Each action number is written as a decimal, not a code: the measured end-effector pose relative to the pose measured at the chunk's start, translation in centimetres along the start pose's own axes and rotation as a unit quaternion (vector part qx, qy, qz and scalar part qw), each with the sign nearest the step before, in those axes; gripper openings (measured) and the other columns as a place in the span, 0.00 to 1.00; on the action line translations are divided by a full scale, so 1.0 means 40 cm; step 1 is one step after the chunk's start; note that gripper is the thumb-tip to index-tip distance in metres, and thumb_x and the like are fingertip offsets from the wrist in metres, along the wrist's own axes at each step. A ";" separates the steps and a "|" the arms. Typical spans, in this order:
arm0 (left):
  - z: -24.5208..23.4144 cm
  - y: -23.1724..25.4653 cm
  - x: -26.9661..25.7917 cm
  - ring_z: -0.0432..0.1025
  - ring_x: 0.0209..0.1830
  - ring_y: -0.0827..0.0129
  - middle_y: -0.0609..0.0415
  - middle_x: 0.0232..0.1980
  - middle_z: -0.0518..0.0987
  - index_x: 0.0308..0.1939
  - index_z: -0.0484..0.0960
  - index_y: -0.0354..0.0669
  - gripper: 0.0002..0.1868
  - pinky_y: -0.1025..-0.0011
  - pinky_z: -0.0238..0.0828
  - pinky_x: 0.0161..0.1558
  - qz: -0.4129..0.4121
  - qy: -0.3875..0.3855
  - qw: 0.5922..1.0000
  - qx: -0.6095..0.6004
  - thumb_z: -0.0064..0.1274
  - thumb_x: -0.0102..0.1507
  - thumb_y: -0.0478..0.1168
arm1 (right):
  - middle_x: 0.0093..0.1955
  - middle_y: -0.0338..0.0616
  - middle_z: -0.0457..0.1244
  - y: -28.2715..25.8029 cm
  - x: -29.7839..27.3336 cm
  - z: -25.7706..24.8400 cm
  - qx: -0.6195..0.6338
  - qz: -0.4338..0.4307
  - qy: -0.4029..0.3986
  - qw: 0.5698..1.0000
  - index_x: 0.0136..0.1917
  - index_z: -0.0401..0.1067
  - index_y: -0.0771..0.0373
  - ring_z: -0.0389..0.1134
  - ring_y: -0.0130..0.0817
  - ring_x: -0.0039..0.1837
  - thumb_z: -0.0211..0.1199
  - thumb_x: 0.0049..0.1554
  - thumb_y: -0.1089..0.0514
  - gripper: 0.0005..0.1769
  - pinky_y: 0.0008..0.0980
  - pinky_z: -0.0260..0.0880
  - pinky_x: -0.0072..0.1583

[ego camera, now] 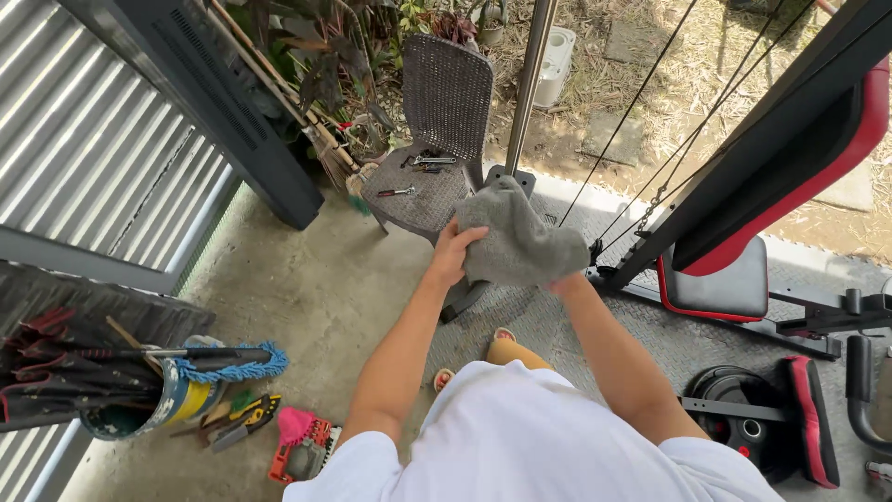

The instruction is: Using a ratchet wrench to tighten bolts on a cable gym machine and then wiping down the chrome bars with a cloth.

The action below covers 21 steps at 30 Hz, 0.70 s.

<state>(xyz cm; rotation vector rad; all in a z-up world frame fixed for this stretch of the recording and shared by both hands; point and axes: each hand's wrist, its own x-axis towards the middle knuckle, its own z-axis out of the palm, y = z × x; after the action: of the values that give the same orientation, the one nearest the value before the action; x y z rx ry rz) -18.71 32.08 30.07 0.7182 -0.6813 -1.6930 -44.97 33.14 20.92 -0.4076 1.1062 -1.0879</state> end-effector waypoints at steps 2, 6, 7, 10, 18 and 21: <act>0.031 0.036 0.035 0.77 0.52 0.68 0.53 0.53 0.83 0.63 0.77 0.40 0.25 0.65 0.74 0.56 0.021 -0.031 0.991 0.127 0.58 0.61 0.35 | 0.52 0.45 0.62 0.179 0.181 -0.317 -0.019 0.005 0.068 0.997 0.69 0.69 0.59 0.62 0.43 0.49 0.61 0.64 0.61 0.20 0.52 0.60 0.49; 0.121 0.056 0.145 0.77 0.52 0.66 0.51 0.55 0.83 0.66 0.75 0.40 0.30 0.66 0.73 0.56 0.069 -0.109 0.895 0.428 0.55 0.58 0.34 | 0.55 0.42 0.67 0.086 0.142 -0.090 -0.064 -0.165 0.082 0.981 0.65 0.70 0.62 0.66 0.36 0.52 0.58 0.59 0.64 0.19 0.37 0.67 0.54; 0.144 0.038 0.162 0.77 0.52 0.66 0.51 0.55 0.83 0.66 0.75 0.40 0.30 0.66 0.73 0.56 0.071 -0.117 0.892 0.430 0.55 0.58 0.34 | 0.55 0.42 0.67 0.055 0.128 -0.029 -0.059 -0.170 0.085 0.980 0.65 0.70 0.62 0.66 0.36 0.52 0.58 0.59 0.64 0.19 0.37 0.67 0.54; 0.213 0.024 0.241 0.76 0.57 0.59 0.45 0.59 0.82 0.67 0.75 0.41 0.30 0.64 0.72 0.57 0.092 -0.178 0.837 0.509 0.54 0.58 0.36 | 0.62 0.38 0.66 -0.028 0.137 0.138 -0.095 -0.289 -0.085 0.949 0.71 0.67 0.61 0.66 0.30 0.63 0.58 0.63 0.58 0.22 0.32 0.66 0.65; 0.416 0.287 0.319 0.76 0.33 0.55 0.45 0.34 0.80 0.61 0.79 0.47 0.24 0.60 0.71 0.37 0.212 -0.147 0.762 0.594 0.60 0.61 0.44 | 0.63 0.43 0.65 -0.302 0.301 0.297 -0.157 -0.417 0.039 0.894 0.70 0.60 0.63 0.68 0.36 0.62 0.59 0.63 0.58 0.24 0.39 0.71 0.61; 0.364 0.333 0.421 0.67 0.25 0.71 0.56 0.28 0.74 0.51 0.81 0.43 0.16 0.70 0.63 0.29 0.293 -0.066 0.821 0.485 0.66 0.62 0.42 | 0.60 0.45 0.70 -0.423 0.432 0.340 -0.244 -0.479 0.112 0.836 0.62 0.73 0.63 0.72 0.38 0.63 0.57 0.64 0.61 0.14 0.40 0.72 0.64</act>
<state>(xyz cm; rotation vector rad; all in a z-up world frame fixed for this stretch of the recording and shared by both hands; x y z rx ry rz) -24.74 13.92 47.61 0.9374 -1.7181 -0.7391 -41.00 7.42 30.55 -1.3777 1.4273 -1.7450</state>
